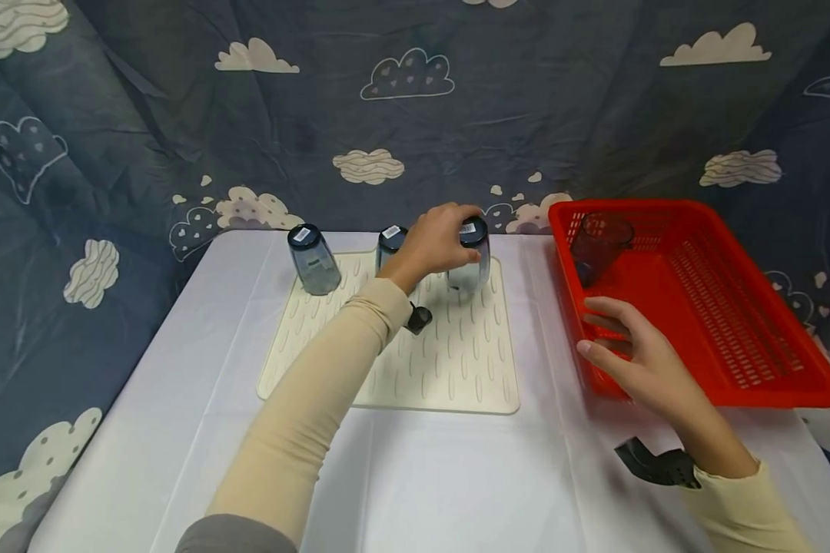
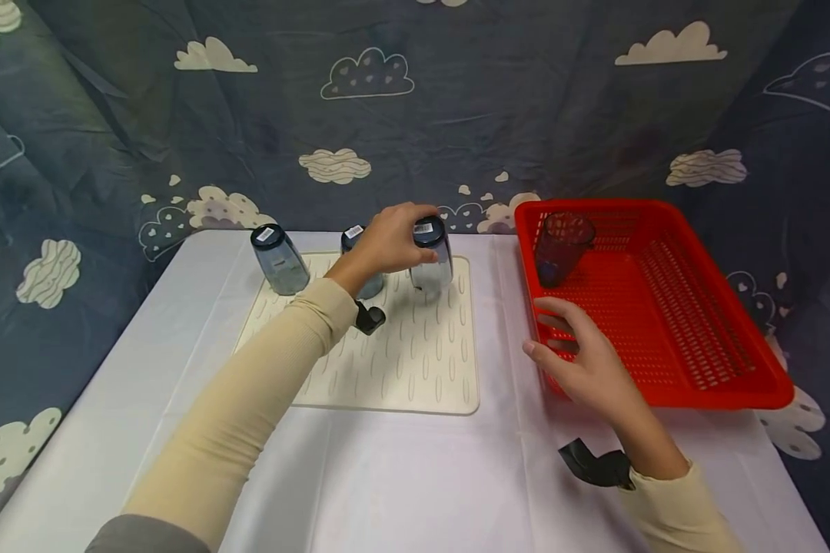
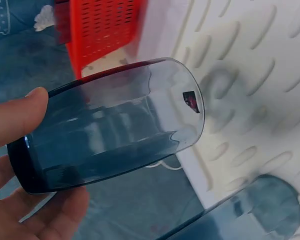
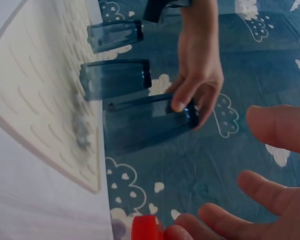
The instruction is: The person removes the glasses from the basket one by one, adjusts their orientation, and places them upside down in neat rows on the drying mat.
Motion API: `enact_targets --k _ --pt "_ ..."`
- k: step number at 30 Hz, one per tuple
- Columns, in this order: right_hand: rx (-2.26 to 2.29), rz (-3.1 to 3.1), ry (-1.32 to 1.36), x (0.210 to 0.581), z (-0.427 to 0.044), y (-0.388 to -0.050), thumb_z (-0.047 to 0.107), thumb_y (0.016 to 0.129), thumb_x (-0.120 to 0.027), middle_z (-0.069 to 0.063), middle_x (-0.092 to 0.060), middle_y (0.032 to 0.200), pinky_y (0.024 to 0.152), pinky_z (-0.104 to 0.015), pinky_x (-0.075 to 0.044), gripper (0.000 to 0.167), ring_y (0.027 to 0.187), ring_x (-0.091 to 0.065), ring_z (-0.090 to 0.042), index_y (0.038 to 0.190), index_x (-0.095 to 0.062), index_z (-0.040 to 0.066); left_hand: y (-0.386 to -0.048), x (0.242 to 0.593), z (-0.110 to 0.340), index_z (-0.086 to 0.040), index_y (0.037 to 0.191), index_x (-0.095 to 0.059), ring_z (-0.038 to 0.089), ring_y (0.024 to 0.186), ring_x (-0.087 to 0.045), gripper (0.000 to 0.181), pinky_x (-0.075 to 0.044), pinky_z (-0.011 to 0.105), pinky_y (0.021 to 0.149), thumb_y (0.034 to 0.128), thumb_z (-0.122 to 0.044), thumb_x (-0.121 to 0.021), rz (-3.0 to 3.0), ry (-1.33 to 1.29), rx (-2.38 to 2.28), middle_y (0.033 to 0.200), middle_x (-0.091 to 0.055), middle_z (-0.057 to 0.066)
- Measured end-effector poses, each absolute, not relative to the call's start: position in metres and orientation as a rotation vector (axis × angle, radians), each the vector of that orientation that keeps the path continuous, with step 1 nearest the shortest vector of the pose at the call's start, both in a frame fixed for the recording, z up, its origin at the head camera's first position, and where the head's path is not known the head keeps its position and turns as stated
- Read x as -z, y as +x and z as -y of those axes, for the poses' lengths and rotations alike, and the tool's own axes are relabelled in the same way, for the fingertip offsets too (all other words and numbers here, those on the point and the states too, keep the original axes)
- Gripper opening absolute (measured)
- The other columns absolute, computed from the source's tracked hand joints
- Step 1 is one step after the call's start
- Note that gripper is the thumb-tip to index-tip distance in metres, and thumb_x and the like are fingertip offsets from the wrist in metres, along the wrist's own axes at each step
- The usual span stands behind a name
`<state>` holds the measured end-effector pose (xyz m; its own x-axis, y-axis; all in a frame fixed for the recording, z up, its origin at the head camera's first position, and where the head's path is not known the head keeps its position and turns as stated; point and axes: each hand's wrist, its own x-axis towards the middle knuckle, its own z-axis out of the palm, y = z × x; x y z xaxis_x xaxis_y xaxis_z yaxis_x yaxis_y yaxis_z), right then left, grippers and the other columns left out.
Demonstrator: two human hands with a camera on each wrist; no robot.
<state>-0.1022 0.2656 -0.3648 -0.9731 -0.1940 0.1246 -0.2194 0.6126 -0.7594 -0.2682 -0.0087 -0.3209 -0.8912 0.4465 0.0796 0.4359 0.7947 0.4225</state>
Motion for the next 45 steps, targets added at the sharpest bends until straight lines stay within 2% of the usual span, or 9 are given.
enact_targets --k 3,9,17,21,32,35,42,45 --pt "-1.319 2.772 0.362 0.366 -0.268 -0.101 0.017 0.095 -0.067 -0.019 -0.048 0.146 0.085 0.003 -0.041 0.060 0.114 -0.046 0.018 0.148 -0.040 0.010 -0.270 0.330 0.008 -0.023 0.144 -0.052 0.018 0.107 -0.060 0.067 -0.053 0.034 0.089 0.0835 -0.031 -0.079 -2.962 0.709 -0.673 0.126 -0.062 0.004" --pt "-1.310 2.727 0.376 0.366 -0.271 -0.099 0.017 0.095 -0.067 -0.013 -0.051 0.142 0.086 0.002 -0.042 0.059 0.113 -0.049 0.018 0.148 -0.041 0.014 -0.274 0.341 0.005 -0.021 0.142 -0.054 0.018 0.109 -0.061 0.066 -0.052 0.034 0.093 0.0824 -0.029 -0.080 -2.990 0.698 -0.675 0.125 -0.063 0.004" --pt "-1.302 2.697 0.366 0.369 -0.275 -0.097 0.014 0.094 -0.068 0.020 -0.050 0.137 0.086 0.003 -0.042 0.060 0.111 -0.051 0.015 0.148 -0.042 0.014 -0.278 0.351 -0.005 -0.019 0.144 -0.052 0.019 0.115 -0.061 0.068 -0.053 0.035 0.096 0.0829 -0.028 -0.080 -2.995 0.716 -0.706 0.132 -0.062 0.006" --pt "-1.291 2.683 0.361 0.370 -0.278 -0.095 0.013 0.093 -0.068 0.028 -0.046 0.136 0.086 0.003 -0.041 0.061 0.113 -0.050 0.015 0.148 -0.042 0.014 -0.278 0.357 -0.009 -0.018 0.146 -0.051 0.021 0.121 -0.060 0.070 -0.052 0.036 0.100 0.0830 -0.029 -0.080 -3.003 0.724 -0.703 0.136 -0.061 0.006" --pt "-1.286 2.692 0.337 0.371 -0.279 -0.095 0.014 0.093 -0.068 0.010 -0.051 0.139 0.085 0.003 -0.042 0.060 0.106 -0.054 0.014 0.147 -0.041 0.009 -0.279 0.370 -0.017 -0.018 0.145 -0.051 0.023 0.125 -0.059 0.066 -0.050 0.036 0.104 0.0852 -0.027 -0.077 -3.052 0.664 -0.715 0.139 -0.059 0.007" --pt "-1.289 2.681 0.346 0.372 -0.279 -0.095 0.013 0.093 -0.068 0.012 -0.051 0.138 0.085 0.003 -0.042 0.060 0.107 -0.053 0.014 0.147 -0.042 0.009 -0.280 0.373 -0.019 -0.019 0.145 -0.051 0.024 0.126 -0.059 0.066 -0.050 0.036 0.105 0.0852 -0.026 -0.077 -3.070 0.637 -0.765 0.138 -0.060 0.007" --pt "-1.293 2.679 0.343 0.376 -0.278 -0.095 0.014 0.093 -0.069 0.032 -0.043 0.131 0.085 0.003 -0.041 0.060 0.109 -0.051 0.015 0.146 -0.043 0.009 -0.282 0.381 -0.021 -0.023 0.148 -0.047 0.023 0.132 -0.055 0.067 -0.046 0.035 0.110 0.0874 -0.030 -0.076 -3.053 0.552 -0.847 0.144 -0.056 0.004" --pt "-1.282 2.689 0.329 0.377 -0.279 -0.094 0.014 0.093 -0.069 0.031 -0.043 0.130 0.085 0.004 -0.041 0.060 0.108 -0.050 0.016 0.146 -0.043 0.008 -0.282 0.383 -0.020 -0.024 0.149 -0.046 0.024 0.135 -0.053 0.068 -0.045 0.036 0.112 0.0880 -0.030 -0.076 -3.033 0.534 -0.859 0.147 -0.053 0.004"
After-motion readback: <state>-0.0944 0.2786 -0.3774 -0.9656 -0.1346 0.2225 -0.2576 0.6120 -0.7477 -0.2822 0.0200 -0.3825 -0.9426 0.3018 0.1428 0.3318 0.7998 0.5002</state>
